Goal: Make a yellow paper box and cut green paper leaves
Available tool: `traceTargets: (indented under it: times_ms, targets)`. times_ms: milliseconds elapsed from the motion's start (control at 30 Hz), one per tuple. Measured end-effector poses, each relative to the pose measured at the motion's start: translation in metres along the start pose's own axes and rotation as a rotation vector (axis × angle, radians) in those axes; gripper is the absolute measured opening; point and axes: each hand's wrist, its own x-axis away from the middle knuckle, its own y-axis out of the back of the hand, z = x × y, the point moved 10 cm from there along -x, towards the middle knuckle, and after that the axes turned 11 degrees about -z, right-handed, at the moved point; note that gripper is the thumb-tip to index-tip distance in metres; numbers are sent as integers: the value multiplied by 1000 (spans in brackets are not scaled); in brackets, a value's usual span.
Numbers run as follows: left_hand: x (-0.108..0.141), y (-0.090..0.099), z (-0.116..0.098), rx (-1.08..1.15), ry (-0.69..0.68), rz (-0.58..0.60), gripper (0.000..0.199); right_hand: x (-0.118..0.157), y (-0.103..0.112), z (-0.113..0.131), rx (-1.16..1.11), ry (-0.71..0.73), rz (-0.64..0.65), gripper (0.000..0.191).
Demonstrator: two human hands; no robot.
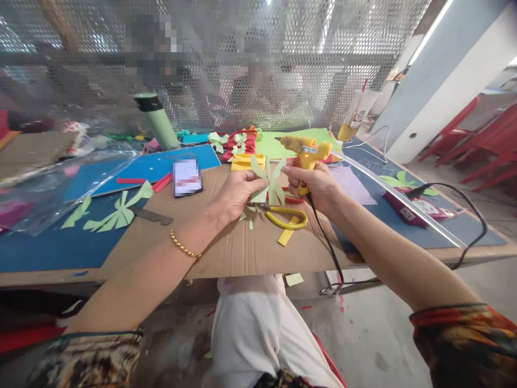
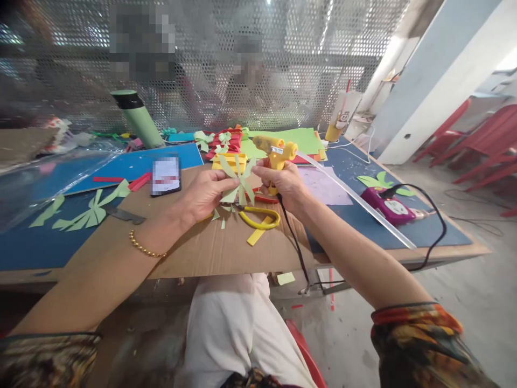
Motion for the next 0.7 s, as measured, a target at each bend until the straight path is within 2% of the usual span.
traceTargets:
  times_ms: [167,300,400,500,700]
  targets:
    - [-3,4,0,-13,-18,-24,23,-1,12,7,97,58,-56,36]
    - [-13,14,4,-41,17,-69,28,5,17,29,227,200,12,38]
    - [-20,20,1,-34,12,-93,31,9,16,34,341,238,83,47]
    - [-24,30,-4,-24,-12,-166,30,13,11,31,446,266,123,53]
    - [-30,37,-11,-7,-100,-170,21,20,-2,27,479,297,176,45]
